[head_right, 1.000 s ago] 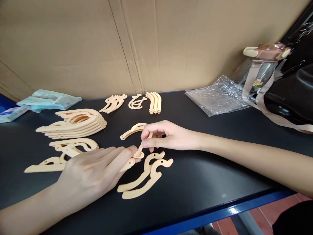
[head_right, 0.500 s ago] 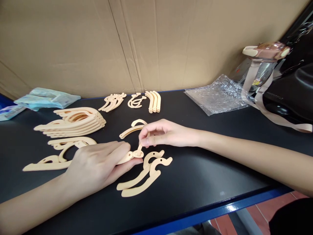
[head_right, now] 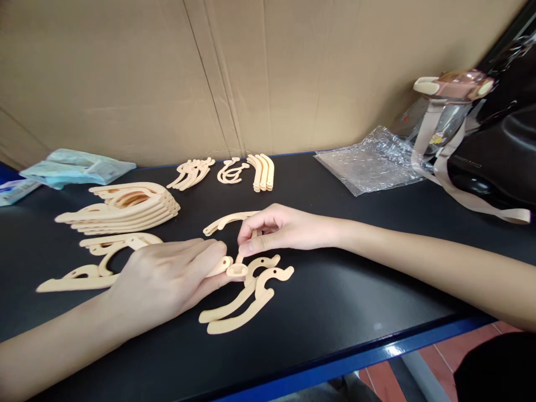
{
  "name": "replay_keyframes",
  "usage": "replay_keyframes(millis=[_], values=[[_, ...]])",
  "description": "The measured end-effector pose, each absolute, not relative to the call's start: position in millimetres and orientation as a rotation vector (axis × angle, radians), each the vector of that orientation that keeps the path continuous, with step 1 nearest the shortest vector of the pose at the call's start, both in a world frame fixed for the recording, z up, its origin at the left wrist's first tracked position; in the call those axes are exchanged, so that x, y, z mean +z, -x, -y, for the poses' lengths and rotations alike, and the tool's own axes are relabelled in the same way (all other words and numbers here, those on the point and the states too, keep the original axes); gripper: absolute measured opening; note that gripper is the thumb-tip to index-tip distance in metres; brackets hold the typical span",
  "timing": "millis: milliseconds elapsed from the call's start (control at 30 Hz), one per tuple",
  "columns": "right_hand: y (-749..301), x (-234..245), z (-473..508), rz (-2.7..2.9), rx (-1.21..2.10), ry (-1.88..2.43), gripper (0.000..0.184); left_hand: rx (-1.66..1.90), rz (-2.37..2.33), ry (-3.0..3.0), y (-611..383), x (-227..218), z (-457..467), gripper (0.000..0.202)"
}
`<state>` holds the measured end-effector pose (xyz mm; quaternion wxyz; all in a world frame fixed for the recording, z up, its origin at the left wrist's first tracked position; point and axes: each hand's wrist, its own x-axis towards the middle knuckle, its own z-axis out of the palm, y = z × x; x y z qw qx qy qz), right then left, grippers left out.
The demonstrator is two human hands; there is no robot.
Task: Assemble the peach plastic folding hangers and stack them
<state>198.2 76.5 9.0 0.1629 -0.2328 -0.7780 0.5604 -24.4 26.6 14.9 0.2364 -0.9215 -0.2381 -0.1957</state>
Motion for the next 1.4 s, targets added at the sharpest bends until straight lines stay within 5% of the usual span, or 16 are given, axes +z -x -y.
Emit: replay_keyframes(millis=[1400], values=[[-193.4, 6.2, -73.2, 2.167, 1.525, 0.74, 0.033, -0.499, 0.603, 2.603, 25.4, 11.7, -24.3, 0.041]])
